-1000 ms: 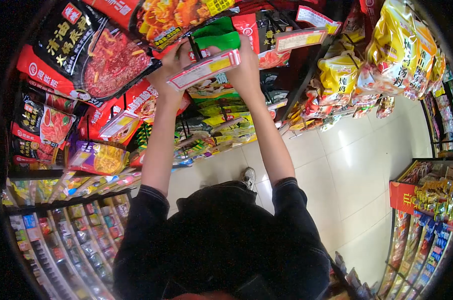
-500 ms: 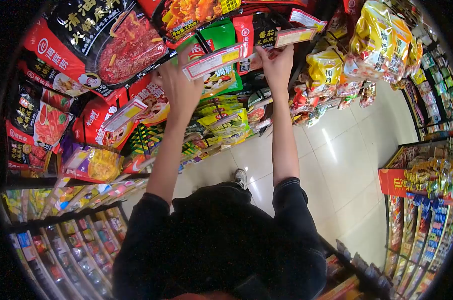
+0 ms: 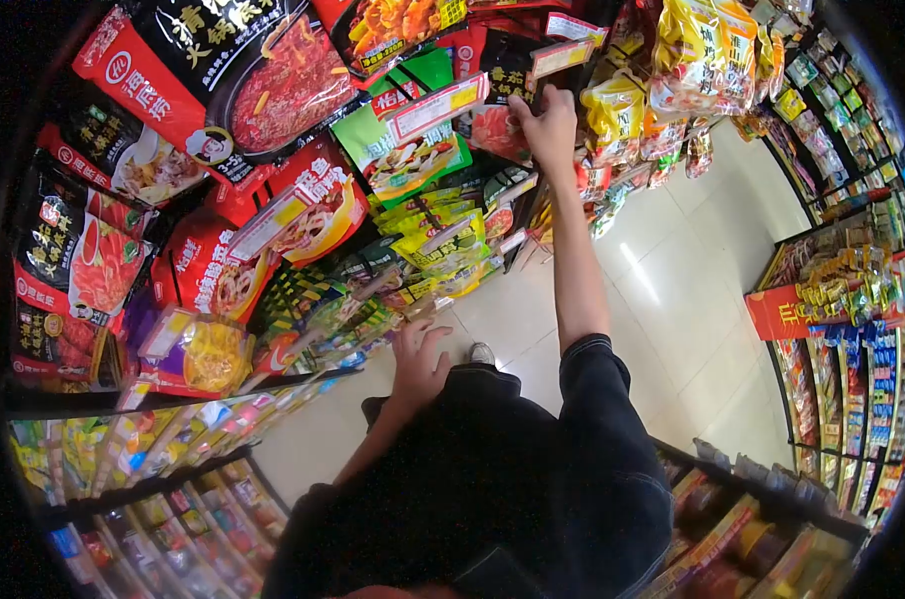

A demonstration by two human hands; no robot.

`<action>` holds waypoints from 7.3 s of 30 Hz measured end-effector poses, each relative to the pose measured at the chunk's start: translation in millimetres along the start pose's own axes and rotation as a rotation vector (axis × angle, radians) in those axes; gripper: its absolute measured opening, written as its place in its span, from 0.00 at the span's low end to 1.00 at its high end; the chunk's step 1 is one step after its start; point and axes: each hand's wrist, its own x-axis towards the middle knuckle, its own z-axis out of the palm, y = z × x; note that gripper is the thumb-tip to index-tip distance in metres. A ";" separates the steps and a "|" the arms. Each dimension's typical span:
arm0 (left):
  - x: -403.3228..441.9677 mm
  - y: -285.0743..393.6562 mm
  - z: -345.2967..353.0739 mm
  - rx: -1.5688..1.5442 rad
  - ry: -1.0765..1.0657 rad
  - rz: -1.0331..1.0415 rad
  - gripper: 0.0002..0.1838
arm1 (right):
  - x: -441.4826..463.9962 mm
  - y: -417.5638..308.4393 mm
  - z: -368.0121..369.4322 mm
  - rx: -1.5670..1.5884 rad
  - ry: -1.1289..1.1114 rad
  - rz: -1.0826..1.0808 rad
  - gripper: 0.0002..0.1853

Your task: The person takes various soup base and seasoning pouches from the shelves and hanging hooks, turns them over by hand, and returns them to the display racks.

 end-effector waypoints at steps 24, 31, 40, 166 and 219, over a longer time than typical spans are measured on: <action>48.8 75.7 -149.5 -0.331 0.072 -0.067 0.09 | -193.4 -187.1 -195.4 0.361 -1.082 0.113 0.14; -15.0 70.2 -270.1 -0.342 0.288 -0.060 0.08 | -188.9 -283.9 -153.7 0.737 -1.238 0.161 0.22; 7.6 107.2 -436.7 -0.229 0.510 0.005 0.07 | -135.9 -427.0 -90.3 1.312 -0.865 -0.326 0.55; 185.6 -28.9 -239.4 -0.434 0.301 0.251 0.13 | -280.8 -172.2 38.2 1.569 -0.733 1.032 0.29; 67.6 -143.6 -174.1 -0.331 1.018 -0.536 0.53 | -259.7 -192.7 105.5 1.462 -0.597 1.081 0.27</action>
